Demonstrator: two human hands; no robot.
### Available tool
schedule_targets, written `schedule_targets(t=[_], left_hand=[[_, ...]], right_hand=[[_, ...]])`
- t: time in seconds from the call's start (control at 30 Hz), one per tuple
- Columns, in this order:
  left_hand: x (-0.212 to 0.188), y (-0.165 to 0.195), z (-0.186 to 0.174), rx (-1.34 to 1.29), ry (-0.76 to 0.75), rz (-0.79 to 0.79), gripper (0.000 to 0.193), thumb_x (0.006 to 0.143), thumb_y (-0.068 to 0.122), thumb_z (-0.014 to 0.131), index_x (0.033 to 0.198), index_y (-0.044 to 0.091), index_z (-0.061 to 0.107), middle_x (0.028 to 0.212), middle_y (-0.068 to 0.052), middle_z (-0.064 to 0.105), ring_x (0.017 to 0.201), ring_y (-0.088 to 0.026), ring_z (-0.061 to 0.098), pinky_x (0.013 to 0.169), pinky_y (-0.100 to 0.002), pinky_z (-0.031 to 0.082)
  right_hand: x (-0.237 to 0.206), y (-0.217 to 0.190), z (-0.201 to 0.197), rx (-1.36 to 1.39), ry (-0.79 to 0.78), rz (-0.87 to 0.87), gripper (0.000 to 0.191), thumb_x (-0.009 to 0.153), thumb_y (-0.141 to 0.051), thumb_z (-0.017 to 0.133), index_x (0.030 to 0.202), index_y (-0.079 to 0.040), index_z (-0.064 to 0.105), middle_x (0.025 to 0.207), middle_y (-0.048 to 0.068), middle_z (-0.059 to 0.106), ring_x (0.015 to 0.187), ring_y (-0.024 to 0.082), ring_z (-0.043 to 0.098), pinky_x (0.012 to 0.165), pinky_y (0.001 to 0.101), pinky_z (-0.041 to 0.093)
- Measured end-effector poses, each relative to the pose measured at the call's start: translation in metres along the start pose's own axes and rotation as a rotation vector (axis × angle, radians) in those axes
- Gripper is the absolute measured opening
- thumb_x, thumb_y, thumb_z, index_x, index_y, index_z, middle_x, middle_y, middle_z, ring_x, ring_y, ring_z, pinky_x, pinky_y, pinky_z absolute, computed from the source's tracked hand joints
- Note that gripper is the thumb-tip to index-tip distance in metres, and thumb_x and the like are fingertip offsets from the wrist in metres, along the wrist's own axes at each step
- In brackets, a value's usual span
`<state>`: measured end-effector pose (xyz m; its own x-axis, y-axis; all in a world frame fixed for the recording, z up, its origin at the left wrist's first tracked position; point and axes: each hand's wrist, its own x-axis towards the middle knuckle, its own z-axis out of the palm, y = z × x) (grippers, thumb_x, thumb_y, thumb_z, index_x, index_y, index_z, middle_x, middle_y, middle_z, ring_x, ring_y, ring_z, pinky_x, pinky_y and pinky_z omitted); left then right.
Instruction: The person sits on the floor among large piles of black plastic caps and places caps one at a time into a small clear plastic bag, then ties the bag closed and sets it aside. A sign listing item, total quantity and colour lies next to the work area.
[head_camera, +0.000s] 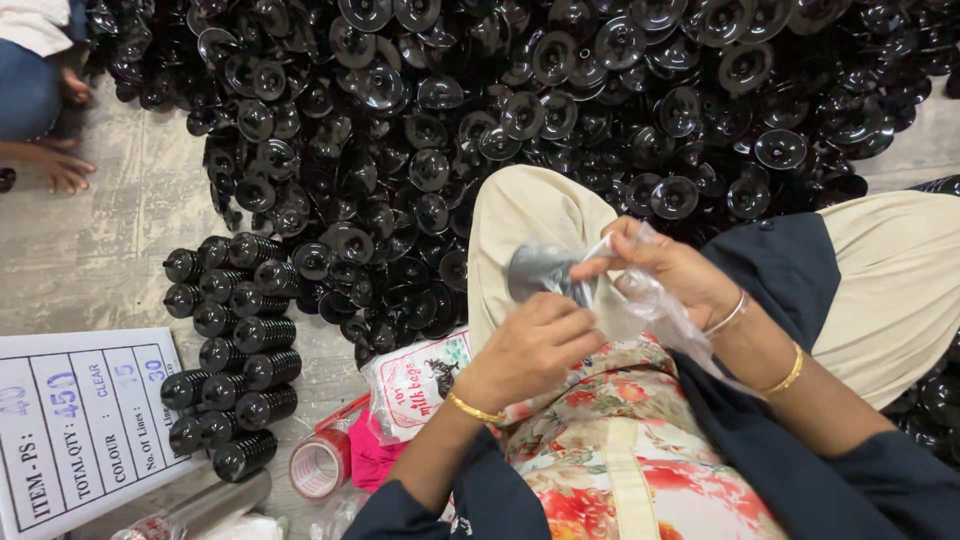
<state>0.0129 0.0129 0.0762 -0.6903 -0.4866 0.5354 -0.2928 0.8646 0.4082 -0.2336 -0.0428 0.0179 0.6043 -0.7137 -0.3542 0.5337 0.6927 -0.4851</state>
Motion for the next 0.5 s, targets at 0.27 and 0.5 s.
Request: schedule_targets(t=[0.27, 0.5], left_hand=[[0.014, -0.001, 0.006, 0.103, 0.102, -0.014, 0.023, 0.077, 0.004, 0.068, 0.100, 0.006, 0.064, 0.103, -0.005, 0.062, 0.100, -0.026, 0.057, 0.091, -0.037, 0.049], [0.006, -0.009, 0.018, -0.099, 0.264, -0.341, 0.029, 0.077, -0.007, 0.067, 0.103, 0.006, 0.064, 0.097, -0.005, 0.066, 0.093, -0.028, 0.056, 0.087, -0.037, 0.046]], right_hand=[[-0.012, 0.035, 0.011, -0.410, 0.043, -0.089, 0.018, 0.110, -0.025, 0.058, 0.110, -0.007, 0.058, 0.086, -0.002, 0.060, 0.077, 0.007, 0.056, 0.066, 0.0244, 0.046], [-0.022, 0.034, 0.028, -1.360, 0.087, -0.436, 0.014, 0.103, -0.021, 0.055, 0.107, -0.010, 0.063, 0.084, 0.002, 0.072, 0.080, 0.017, 0.069, 0.073, 0.0306, 0.054]])
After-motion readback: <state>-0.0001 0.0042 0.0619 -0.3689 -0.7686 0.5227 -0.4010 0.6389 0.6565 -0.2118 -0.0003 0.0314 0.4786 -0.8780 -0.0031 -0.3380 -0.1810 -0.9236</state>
